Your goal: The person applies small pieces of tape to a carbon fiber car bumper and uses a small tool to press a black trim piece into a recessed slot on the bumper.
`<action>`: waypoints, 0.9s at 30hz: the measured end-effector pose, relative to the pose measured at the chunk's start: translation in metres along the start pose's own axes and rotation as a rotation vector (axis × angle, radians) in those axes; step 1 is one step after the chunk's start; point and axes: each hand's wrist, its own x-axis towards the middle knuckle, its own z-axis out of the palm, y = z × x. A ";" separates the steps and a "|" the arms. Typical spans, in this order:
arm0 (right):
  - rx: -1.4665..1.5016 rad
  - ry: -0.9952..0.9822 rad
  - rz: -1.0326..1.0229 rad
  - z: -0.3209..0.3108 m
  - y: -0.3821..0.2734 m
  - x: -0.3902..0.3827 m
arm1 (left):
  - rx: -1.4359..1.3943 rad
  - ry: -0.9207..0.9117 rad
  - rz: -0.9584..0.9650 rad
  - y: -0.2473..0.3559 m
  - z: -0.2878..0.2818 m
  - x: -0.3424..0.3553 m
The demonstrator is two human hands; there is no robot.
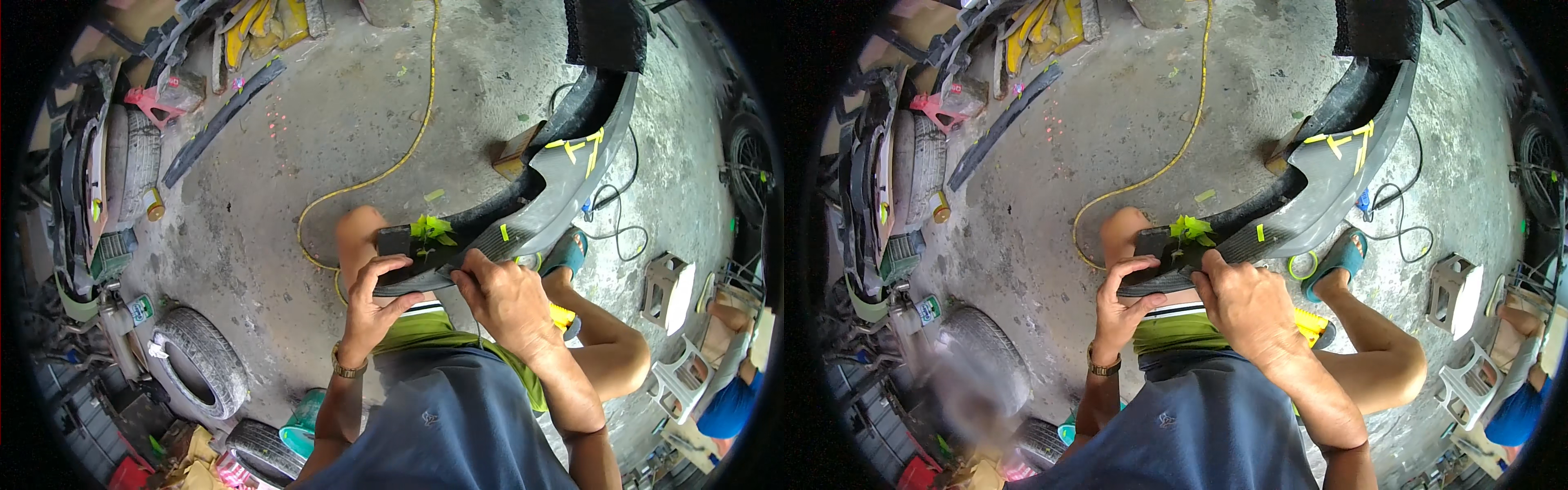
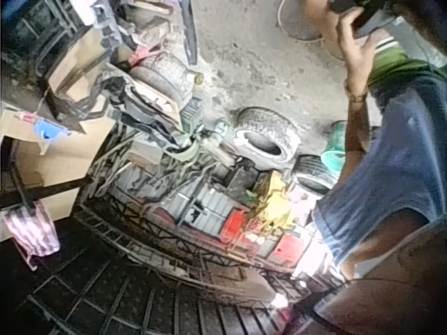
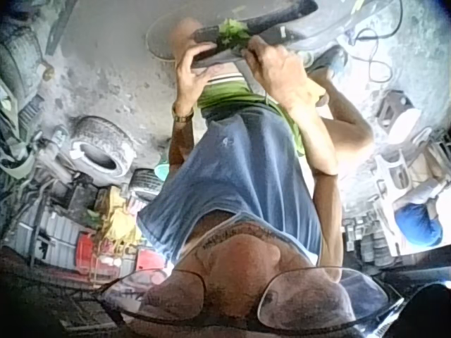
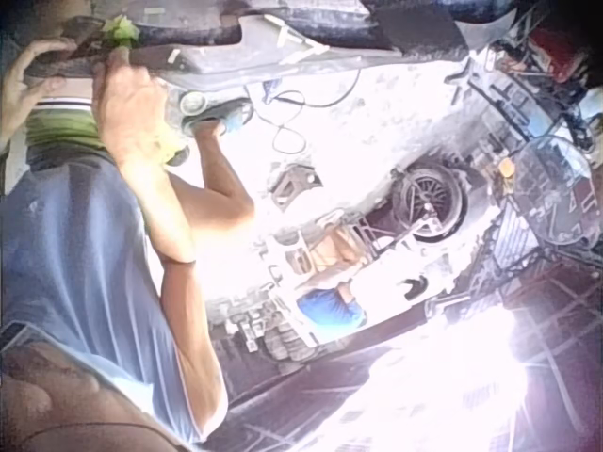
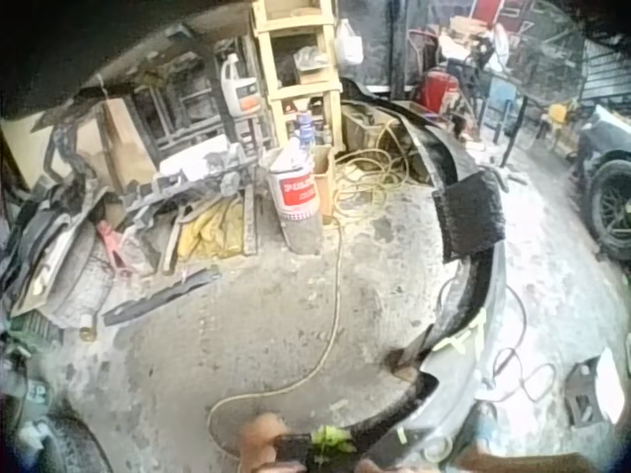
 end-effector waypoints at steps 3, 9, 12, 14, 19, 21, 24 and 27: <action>-0.030 0.014 -0.008 0.001 -0.001 0.000 | 0.003 -0.002 -0.005 0.002 0.000 0.000; -0.057 0.021 -0.017 0.000 -0.004 -0.001 | 0.026 -0.008 -0.037 0.004 -0.001 0.000; -0.090 0.026 -0.019 0.000 -0.009 -0.002 | 0.015 -0.008 -0.031 0.003 -0.001 0.001; -0.113 0.036 -0.019 0.001 -0.009 -0.002 | 0.006 -0.012 -0.025 0.003 0.000 0.002; -0.184 -0.051 -0.092 -0.002 -0.003 0.007 | 0.017 -0.002 0.003 -0.002 -0.001 0.000; -0.172 -0.061 -0.166 -0.005 0.008 0.017 | 0.018 -0.001 -0.011 -0.001 0.000 -0.001; -0.153 -0.095 -0.303 -0.013 0.019 0.032 | 0.036 -0.004 -0.021 0.000 -0.001 -0.001; -0.139 -0.152 -0.401 -0.016 0.026 0.044 | 0.052 0.002 0.000 -0.001 -0.001 -0.001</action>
